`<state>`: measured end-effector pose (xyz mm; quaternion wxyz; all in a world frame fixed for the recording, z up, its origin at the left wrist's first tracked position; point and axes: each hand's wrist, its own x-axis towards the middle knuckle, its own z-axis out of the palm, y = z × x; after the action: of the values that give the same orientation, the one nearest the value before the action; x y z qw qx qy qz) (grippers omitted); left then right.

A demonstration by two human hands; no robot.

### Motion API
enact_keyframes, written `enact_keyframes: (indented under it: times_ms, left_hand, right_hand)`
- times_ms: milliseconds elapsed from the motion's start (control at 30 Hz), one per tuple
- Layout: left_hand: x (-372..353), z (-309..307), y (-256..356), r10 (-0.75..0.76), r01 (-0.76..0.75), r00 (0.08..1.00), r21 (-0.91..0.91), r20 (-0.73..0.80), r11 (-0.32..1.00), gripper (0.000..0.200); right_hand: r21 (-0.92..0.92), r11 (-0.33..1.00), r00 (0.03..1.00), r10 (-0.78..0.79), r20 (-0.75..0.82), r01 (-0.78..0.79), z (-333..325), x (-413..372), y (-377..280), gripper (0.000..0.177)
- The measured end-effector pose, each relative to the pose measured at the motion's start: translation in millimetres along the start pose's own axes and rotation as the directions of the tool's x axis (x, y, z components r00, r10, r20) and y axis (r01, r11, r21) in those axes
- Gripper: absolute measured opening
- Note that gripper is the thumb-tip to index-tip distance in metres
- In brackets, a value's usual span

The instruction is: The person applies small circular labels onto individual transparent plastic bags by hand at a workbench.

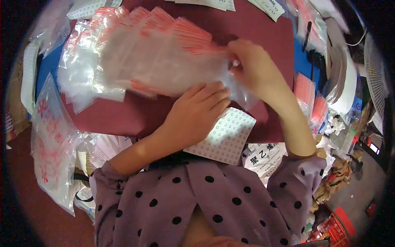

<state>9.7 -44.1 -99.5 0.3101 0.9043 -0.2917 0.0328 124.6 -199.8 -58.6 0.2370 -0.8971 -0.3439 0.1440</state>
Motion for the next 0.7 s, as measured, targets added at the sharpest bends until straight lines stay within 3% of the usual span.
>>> enact_keyframes:
  times_ms: [67,100,133,200,233,300,333,400,433,567,633,667,700]
  left_hand:
    - [-1.9,0.1,0.9,-0.027,0.027,1.0,0.003,-0.01,1.0,0.026]
    - [-3.8,1.4,1.2,-0.04,0.039,0.999,0.031,0.003,0.999,0.026]
    - [-5.2,2.3,1.5,-0.054,0.052,0.998,0.06,0.016,0.997,0.026]
    - [-2.2,3.8,1.1,-0.036,0.036,0.999,0.014,0.014,0.999,0.026]
    - [-0.8,4.5,0.7,-0.014,0.014,1.0,-0.033,0.008,0.999,0.027]
    - [-1.8,4.5,-0.7,-0.014,0.014,1.0,-0.039,0.016,0.999,0.027]
    - [-1.4,4.5,-1.5,-0.011,0.012,1.0,-0.048,0.019,0.999,0.027]
    - [-2.0,4.2,0.2,-0.023,0.023,1.0,-0.038,0.01,0.999,0.027]
    - [-2.0,4.6,0.9,-0.039,0.039,0.999,-0.023,0.01,0.999,0.027]
    - [1.3,7.8,0.8,-0.012,0.012,1.0,-0.042,-0.008,0.999,0.029]
    - [2.9,8.0,3.0,-0.002,0.001,1.0,-0.049,-0.022,0.999,0.029]
    - [2.8,6.7,4.1,-0.005,0.004,1.0,-0.046,-0.021,0.999,0.029]
    - [2.5,4.1,5.7,0.005,-0.007,1.0,-0.066,-0.028,0.998,0.028]
  right_hand:
    - [-0.369,0.913,0.985,0.17,-0.042,-0.173,-13.0,1.0,-9.8,0.022]
    - [-0.406,0.897,0.984,0.166,-0.058,-0.175,-15.2,0.8,-6.9,0.024]
    - [-0.404,0.898,0.985,0.162,-0.056,-0.171,-14.0,2.5,-5.8,0.024]
    - [0.054,0.993,0.99,0.103,0.096,-0.109,-8.9,4.5,-4.9,0.03]
    - [0.056,0.992,0.99,0.105,0.097,-0.11,-5.7,5.5,-5.7,0.03]
    - [-0.164,0.958,0.968,0.247,0.045,-0.236,0.2,7.9,-7.7,0.036]
    - [-0.172,0.956,0.967,0.249,0.045,-0.238,-1.8,5.4,-4.2,0.036]
    - [-0.394,0.898,0.98,0.159,-0.122,-0.195,-10.6,-2.7,7.3,0.036]
    - [-0.416,0.884,0.975,0.168,-0.145,-0.214,-12.0,-6.0,9.4,0.035]
    - [-0.279,0.954,0.994,0.099,-0.05,-0.109,-14.2,-10.2,15.8,0.03]
    - [0.138,0.985,0.989,0.092,0.112,-0.107,-0.8,-5.8,15.3,0.027]
    - [-0.138,0.99,0.996,0.05,0.076,-0.039,4.2,-7.0,11.9,0.022]
    - [-0.135,0.99,0.996,0.046,0.076,-0.036,2.3,-6.5,7.5,0.022]
